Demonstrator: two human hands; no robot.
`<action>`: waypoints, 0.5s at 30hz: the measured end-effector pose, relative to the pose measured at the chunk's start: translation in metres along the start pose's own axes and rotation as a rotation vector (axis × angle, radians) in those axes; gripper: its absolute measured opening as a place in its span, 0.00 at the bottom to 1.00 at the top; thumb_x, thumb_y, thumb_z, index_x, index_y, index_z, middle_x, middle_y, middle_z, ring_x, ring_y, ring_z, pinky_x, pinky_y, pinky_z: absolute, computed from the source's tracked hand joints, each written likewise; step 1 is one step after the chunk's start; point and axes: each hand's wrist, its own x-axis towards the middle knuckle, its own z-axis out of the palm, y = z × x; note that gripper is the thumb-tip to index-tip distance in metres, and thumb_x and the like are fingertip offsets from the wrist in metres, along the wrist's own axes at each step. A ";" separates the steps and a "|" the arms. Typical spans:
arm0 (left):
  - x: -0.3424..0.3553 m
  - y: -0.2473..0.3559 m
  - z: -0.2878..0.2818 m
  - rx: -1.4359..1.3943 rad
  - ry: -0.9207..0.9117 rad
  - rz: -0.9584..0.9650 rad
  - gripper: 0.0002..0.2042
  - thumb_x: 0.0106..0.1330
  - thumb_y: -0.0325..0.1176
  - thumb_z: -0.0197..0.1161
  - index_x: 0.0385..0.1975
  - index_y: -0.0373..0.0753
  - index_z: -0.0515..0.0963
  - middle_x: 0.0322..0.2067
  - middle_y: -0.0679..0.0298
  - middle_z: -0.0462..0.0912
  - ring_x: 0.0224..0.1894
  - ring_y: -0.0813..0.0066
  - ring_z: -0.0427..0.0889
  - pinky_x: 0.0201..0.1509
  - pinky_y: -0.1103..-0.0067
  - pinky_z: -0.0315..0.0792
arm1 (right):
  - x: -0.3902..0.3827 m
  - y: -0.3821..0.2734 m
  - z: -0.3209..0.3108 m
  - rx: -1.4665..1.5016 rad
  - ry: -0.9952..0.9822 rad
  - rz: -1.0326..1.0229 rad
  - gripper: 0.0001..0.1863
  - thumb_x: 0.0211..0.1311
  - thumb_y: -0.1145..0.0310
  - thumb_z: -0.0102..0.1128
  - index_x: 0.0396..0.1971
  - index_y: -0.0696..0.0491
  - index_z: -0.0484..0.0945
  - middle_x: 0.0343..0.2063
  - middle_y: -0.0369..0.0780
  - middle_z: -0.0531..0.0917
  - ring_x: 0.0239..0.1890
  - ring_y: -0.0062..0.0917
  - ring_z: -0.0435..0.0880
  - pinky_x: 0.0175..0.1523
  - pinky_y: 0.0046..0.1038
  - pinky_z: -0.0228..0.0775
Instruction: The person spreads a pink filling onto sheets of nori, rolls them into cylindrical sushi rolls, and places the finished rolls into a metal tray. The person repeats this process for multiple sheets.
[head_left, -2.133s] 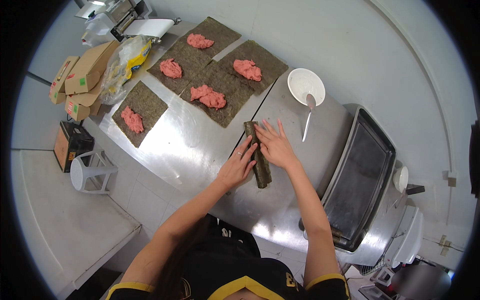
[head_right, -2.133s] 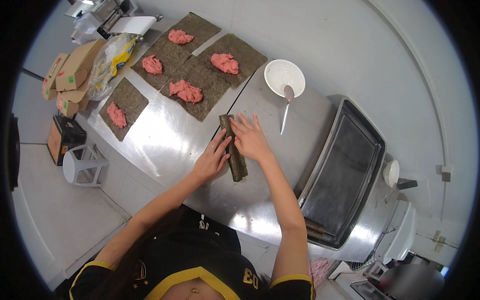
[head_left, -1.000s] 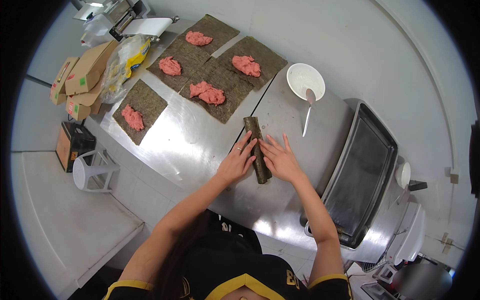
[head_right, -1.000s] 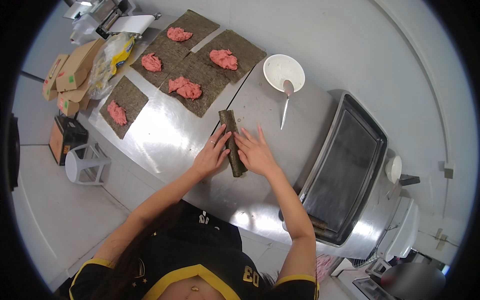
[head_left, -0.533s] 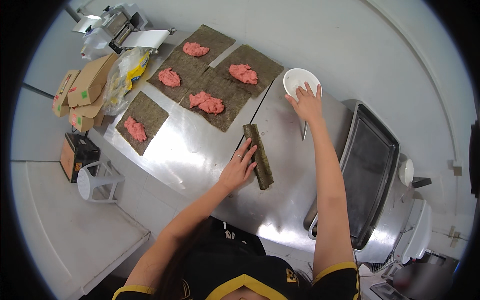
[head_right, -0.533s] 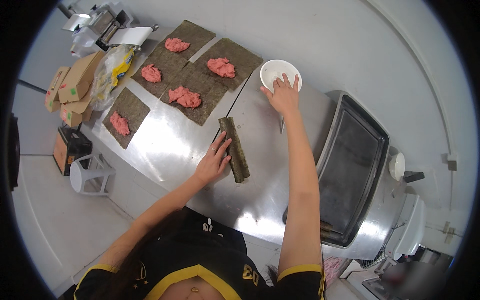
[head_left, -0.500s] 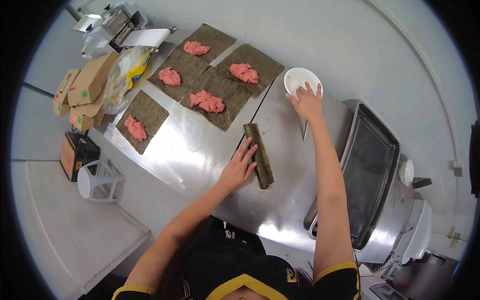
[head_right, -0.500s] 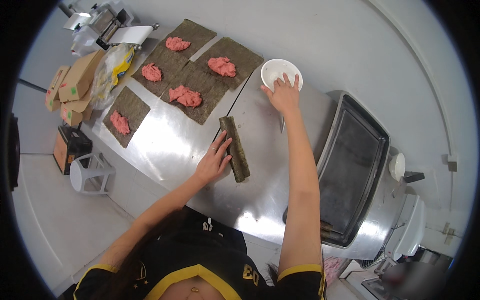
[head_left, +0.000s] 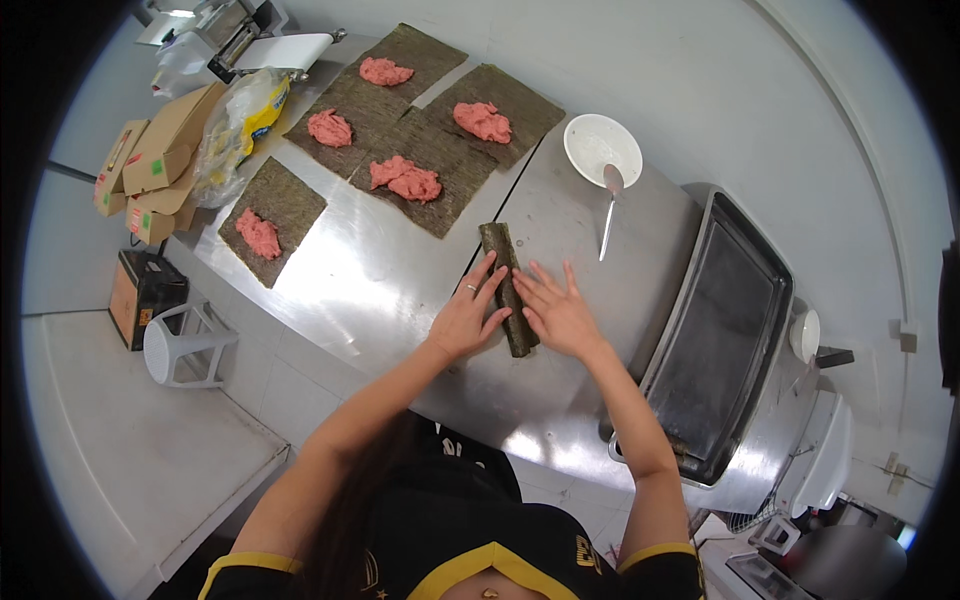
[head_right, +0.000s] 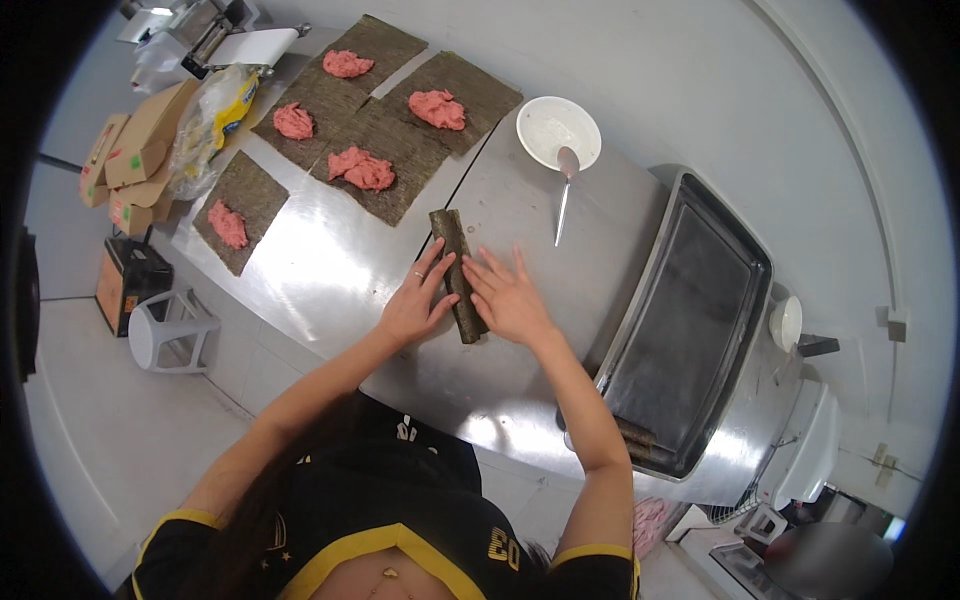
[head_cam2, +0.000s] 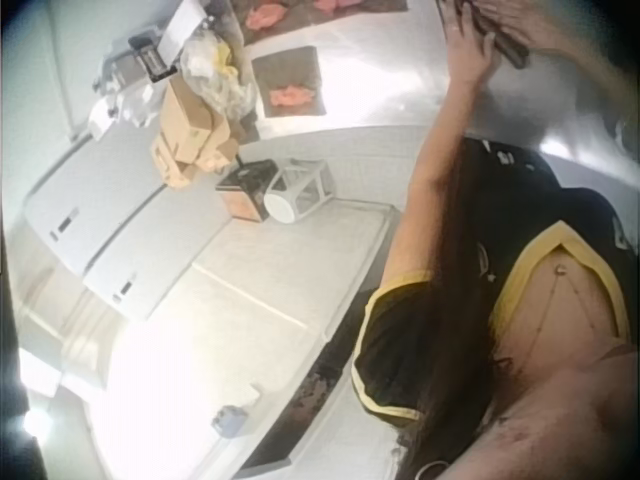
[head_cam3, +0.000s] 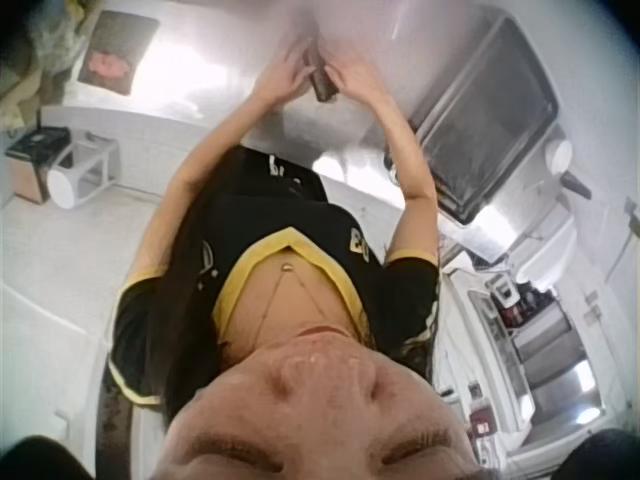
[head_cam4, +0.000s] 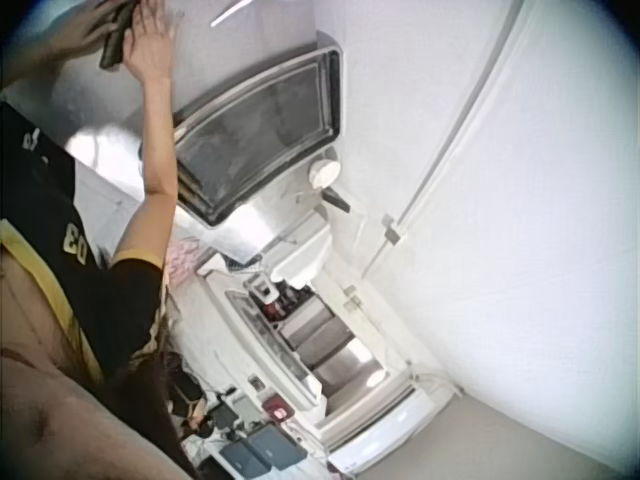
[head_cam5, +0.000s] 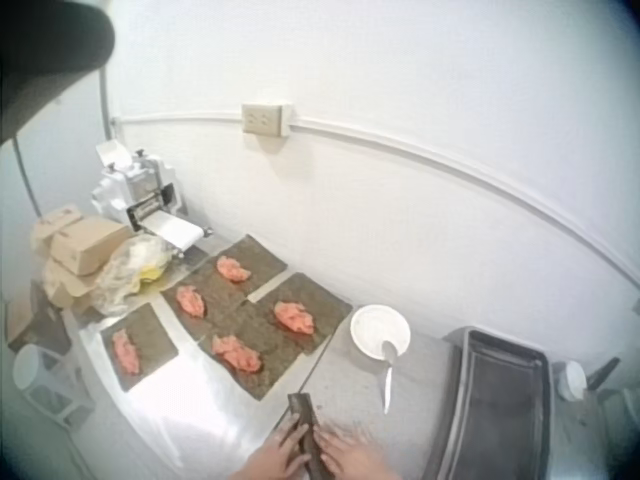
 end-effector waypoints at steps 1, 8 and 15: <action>0.001 0.001 -0.002 0.003 -0.011 -0.006 0.32 0.64 0.41 0.60 0.65 0.39 0.56 0.68 0.50 0.50 0.66 0.47 0.59 0.67 0.65 0.60 | -0.005 -0.005 0.002 0.012 -0.028 0.004 0.24 0.66 0.60 0.47 0.59 0.53 0.70 0.62 0.35 0.70 0.71 0.28 0.55 0.73 0.53 0.27; 0.000 -0.001 0.000 0.013 -0.010 -0.021 0.31 0.64 0.41 0.60 0.65 0.39 0.58 0.68 0.50 0.51 0.67 0.47 0.57 0.67 0.64 0.59 | -0.012 0.004 -0.026 0.068 -0.030 0.037 0.21 0.65 0.60 0.50 0.55 0.53 0.75 0.57 0.36 0.75 0.67 0.31 0.62 0.72 0.53 0.30; 0.001 -0.002 0.000 0.009 0.002 0.013 0.31 0.65 0.42 0.59 0.65 0.40 0.57 0.69 0.50 0.50 0.67 0.48 0.58 0.67 0.65 0.59 | 0.091 0.118 -0.045 -0.310 0.415 0.304 0.29 0.67 0.46 0.43 0.54 0.55 0.76 0.56 0.37 0.76 0.68 0.34 0.60 0.71 0.56 0.31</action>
